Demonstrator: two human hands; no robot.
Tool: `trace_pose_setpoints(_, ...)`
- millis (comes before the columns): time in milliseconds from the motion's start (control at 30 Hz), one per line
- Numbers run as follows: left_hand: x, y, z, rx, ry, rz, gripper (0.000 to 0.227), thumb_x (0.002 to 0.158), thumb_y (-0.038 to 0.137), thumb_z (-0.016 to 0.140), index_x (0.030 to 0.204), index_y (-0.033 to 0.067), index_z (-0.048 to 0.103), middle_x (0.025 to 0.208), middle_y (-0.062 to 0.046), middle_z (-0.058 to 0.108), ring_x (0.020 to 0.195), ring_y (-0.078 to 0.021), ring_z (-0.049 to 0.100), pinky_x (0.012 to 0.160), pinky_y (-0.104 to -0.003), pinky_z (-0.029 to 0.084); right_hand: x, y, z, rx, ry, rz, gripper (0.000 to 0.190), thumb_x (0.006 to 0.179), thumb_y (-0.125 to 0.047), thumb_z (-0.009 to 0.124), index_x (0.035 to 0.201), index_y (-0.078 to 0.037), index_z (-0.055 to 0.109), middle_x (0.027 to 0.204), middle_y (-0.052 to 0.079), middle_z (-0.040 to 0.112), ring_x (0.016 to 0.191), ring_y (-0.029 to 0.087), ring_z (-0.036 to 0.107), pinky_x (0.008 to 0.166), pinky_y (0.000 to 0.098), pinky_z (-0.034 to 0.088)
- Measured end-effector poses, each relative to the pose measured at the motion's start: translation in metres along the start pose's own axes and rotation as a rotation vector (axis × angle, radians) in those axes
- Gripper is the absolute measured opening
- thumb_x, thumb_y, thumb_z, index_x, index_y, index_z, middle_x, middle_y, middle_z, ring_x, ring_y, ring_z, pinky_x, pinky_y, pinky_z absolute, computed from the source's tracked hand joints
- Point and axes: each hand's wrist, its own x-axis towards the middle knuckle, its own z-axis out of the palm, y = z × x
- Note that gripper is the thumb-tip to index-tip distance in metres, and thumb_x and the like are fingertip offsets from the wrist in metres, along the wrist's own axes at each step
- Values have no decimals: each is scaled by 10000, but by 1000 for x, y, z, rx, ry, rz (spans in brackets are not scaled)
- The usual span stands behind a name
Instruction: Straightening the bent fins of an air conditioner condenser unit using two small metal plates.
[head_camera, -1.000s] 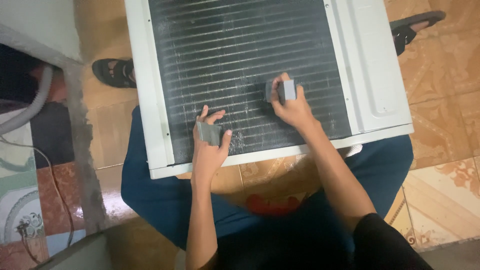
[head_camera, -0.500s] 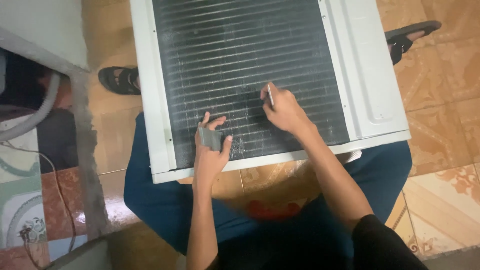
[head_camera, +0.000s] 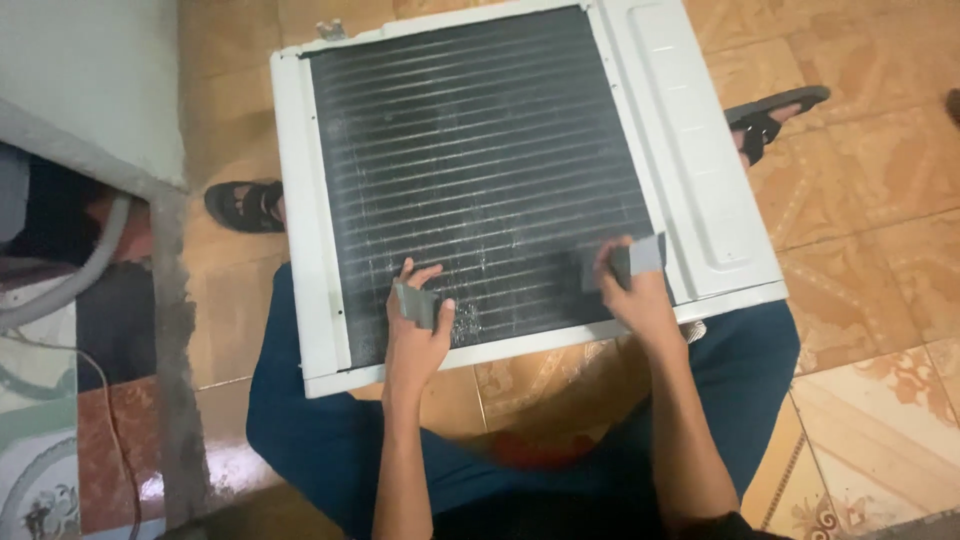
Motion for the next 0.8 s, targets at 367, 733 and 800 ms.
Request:
trace_pose_setpoints(367,-4,-14,5,-53,-3,-39,318,1008,192,580,1306,90,543,1226,-103,673,1293,-348,567,1137,-510,379,-28,26,17,23,194,13,212,970,-159,656,1172,-94,669,1012,195,716,1023,402,673,920,497,484)
trace_pose_setpoints(733,-3,0,3,-88,36,-89,192,966,138,559,1111,42,638,1208,-31,699,972,-229,679,878,-357,514,-30,-27,12,-242,258,-229,374,825,-77,712,1193,-121,657,1071,46,691,876,221,639,797,315,512)
trace_pose_setpoints(800,-2,1,3,-109,18,-165,162,961,138,569,1076,61,652,1305,3,657,716,-179,641,729,-340,526,-29,-26,13,-263,243,-206,355,853,-88,688,1201,-148,663,1103,26,688,880,202,620,796,304,509)
